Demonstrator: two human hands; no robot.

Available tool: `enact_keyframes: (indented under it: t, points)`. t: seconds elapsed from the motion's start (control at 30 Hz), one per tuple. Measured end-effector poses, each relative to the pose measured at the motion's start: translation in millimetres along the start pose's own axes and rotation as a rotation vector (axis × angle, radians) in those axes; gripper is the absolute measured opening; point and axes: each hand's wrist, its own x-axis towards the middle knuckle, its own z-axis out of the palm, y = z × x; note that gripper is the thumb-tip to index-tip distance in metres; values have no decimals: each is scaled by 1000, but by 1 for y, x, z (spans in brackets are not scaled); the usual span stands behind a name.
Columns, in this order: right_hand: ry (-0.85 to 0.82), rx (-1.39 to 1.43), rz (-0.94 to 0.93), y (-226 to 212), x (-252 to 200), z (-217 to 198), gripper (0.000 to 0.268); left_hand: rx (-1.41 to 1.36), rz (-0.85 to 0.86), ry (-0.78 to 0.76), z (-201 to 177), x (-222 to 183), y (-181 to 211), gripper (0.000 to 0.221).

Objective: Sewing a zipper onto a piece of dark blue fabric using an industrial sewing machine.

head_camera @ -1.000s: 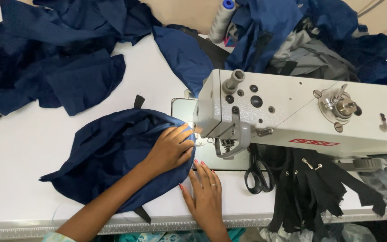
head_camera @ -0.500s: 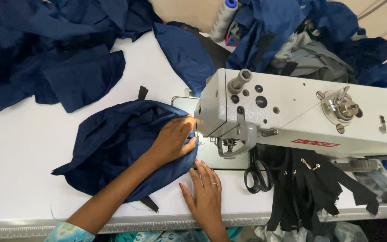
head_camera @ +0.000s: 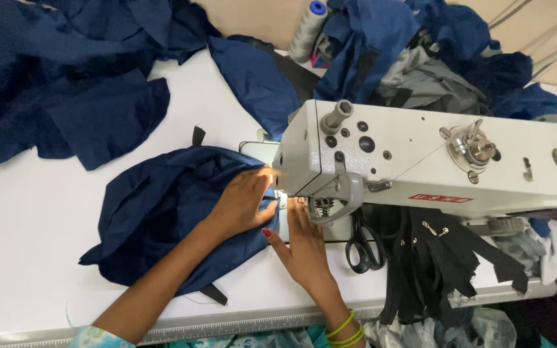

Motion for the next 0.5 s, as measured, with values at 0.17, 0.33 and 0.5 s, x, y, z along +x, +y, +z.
enact_keyframes:
  t: [0.17, 0.33, 0.5]
  points:
    - [-143, 38, -53, 7, 13, 10, 88, 22, 18, 4, 2, -2, -3, 57]
    - [-70, -207, 68, 23, 4, 7, 98, -28, -33, -39, 2, -4, -4, 53]
    - [171, -405, 61, 36, 12, 6, 67, -45, -9, -15, 0, -3, -3, 52]
